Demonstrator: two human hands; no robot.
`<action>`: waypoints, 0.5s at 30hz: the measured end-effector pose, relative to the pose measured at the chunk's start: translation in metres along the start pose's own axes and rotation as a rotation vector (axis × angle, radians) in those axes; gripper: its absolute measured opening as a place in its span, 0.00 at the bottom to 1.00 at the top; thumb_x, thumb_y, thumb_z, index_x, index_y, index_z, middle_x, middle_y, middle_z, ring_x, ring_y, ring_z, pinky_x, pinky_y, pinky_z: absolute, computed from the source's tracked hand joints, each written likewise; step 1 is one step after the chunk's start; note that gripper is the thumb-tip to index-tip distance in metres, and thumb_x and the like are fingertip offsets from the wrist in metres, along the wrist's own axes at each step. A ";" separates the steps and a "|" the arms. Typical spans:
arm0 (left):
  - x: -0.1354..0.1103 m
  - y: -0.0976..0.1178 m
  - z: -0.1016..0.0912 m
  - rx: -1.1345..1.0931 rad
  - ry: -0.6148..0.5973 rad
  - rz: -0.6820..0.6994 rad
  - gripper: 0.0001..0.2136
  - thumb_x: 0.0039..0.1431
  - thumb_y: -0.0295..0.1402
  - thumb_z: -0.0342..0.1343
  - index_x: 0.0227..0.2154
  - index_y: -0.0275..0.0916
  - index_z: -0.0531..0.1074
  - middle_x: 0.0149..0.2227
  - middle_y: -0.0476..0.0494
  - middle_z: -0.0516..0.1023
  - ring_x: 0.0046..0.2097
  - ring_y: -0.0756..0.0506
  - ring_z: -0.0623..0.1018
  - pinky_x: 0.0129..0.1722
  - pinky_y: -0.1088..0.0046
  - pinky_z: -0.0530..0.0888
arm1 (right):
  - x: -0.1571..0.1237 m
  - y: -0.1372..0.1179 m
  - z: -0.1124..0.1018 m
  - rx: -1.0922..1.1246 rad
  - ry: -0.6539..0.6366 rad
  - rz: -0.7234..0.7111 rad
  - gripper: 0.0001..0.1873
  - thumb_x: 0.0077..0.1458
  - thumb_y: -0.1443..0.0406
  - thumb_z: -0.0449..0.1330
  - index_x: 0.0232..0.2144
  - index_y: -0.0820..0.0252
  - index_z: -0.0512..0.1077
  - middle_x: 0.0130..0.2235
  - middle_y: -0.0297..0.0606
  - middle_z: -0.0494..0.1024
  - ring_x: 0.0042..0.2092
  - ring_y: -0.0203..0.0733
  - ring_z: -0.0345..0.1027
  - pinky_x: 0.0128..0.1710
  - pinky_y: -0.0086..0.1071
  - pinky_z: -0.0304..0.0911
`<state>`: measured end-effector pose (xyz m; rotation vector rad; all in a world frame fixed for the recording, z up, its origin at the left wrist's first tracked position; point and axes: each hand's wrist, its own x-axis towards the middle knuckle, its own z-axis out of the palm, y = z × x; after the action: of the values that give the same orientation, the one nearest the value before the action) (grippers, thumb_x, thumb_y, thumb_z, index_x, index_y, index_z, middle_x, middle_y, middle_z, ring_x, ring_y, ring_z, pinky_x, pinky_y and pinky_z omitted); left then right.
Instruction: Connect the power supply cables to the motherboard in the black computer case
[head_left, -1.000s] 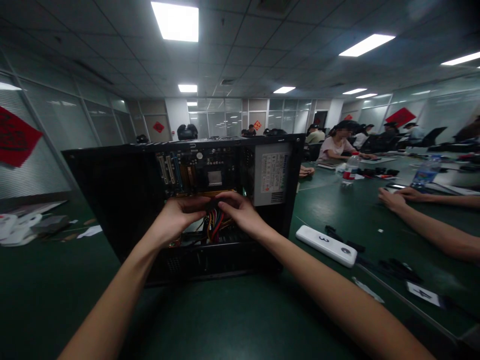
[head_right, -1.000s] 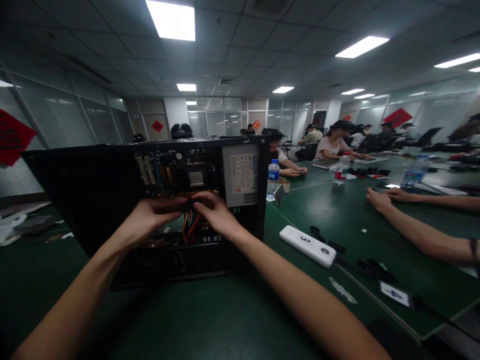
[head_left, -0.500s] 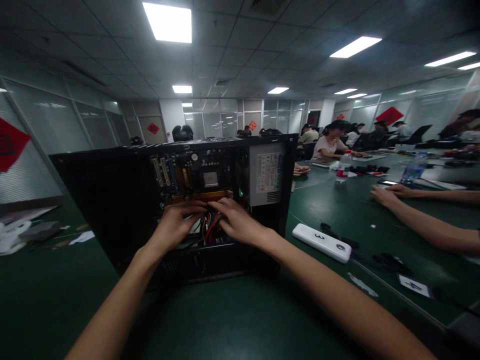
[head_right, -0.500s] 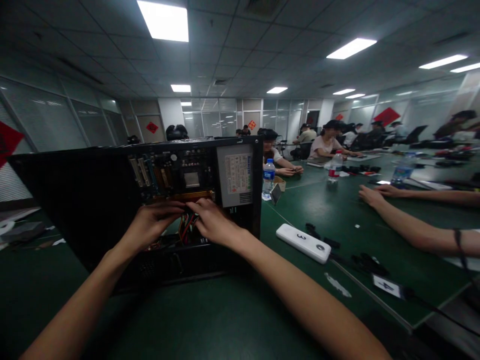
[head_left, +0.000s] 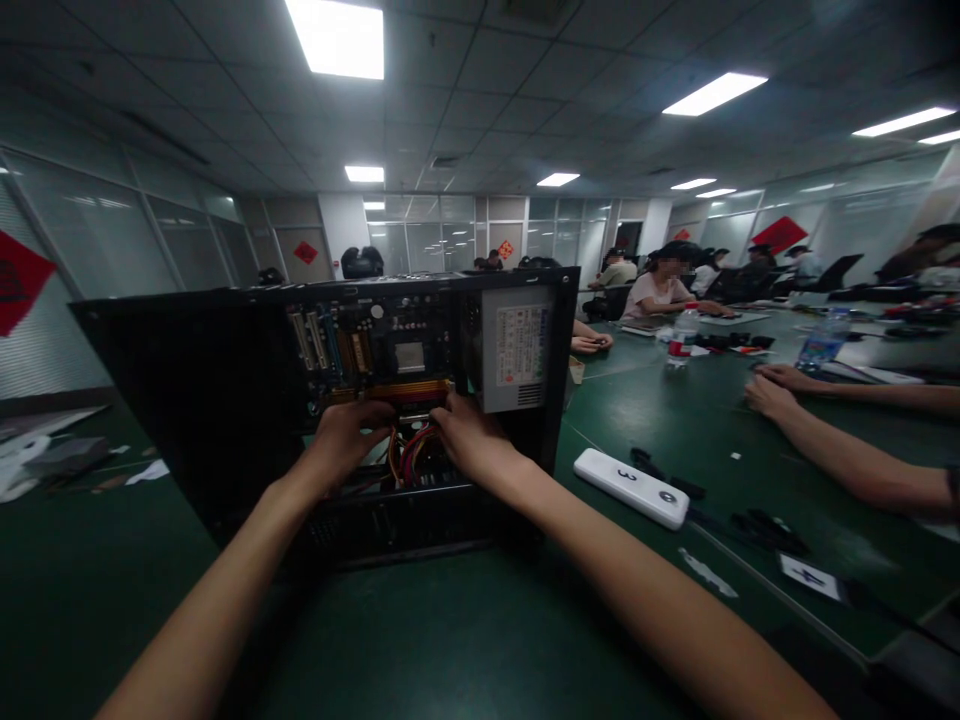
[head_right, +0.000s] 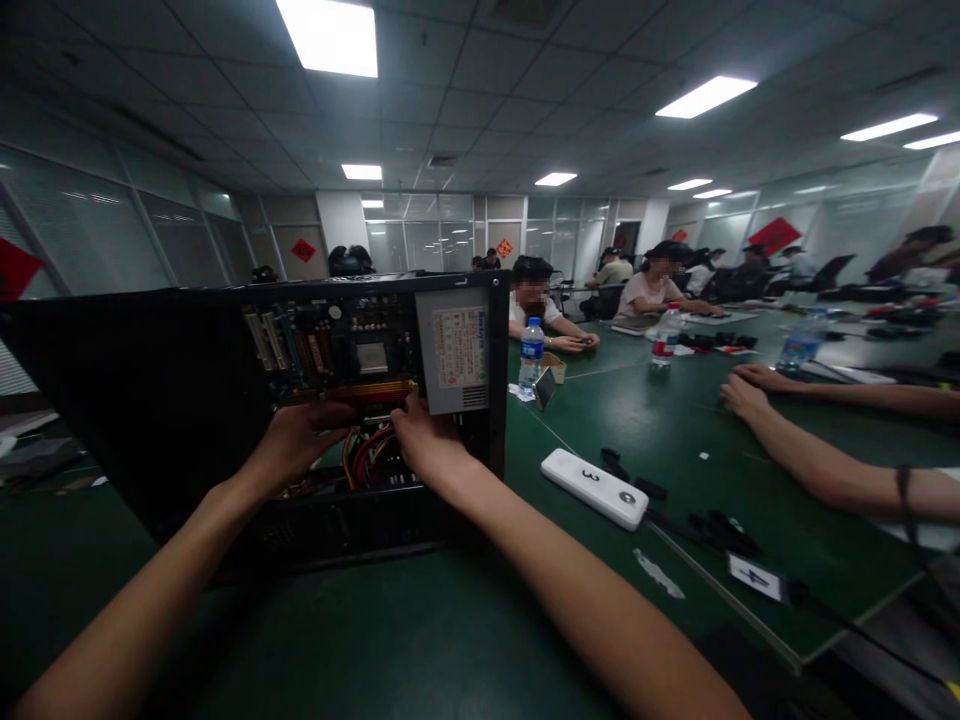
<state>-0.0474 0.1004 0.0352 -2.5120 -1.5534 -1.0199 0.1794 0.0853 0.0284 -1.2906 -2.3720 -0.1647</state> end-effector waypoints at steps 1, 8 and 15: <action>0.005 -0.003 0.002 0.028 -0.029 0.023 0.10 0.56 0.32 0.58 0.40 0.39 0.79 0.40 0.45 0.83 0.43 0.43 0.81 0.45 0.67 0.75 | 0.000 0.000 0.001 -0.010 0.008 -0.009 0.14 0.64 0.70 0.48 0.45 0.60 0.72 0.51 0.47 0.69 0.52 0.47 0.64 0.50 0.35 0.62; 0.022 -0.017 0.022 0.093 -0.126 0.274 0.06 0.55 0.26 0.59 0.35 0.38 0.79 0.39 0.44 0.82 0.42 0.46 0.80 0.44 0.72 0.74 | 0.000 -0.004 0.001 -0.031 -0.025 0.001 0.12 0.62 0.67 0.52 0.44 0.61 0.73 0.48 0.45 0.70 0.49 0.45 0.67 0.43 0.33 0.65; 0.019 -0.022 0.028 0.137 -0.096 0.242 0.07 0.54 0.25 0.60 0.36 0.37 0.80 0.39 0.44 0.82 0.42 0.45 0.81 0.45 0.70 0.75 | 0.001 -0.002 0.006 -0.049 -0.028 -0.022 0.12 0.62 0.66 0.52 0.42 0.62 0.74 0.45 0.46 0.72 0.46 0.45 0.69 0.42 0.33 0.64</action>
<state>-0.0450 0.1358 0.0169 -2.6043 -1.2502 -0.7461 0.1756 0.0868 0.0239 -1.2974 -2.4211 -0.2144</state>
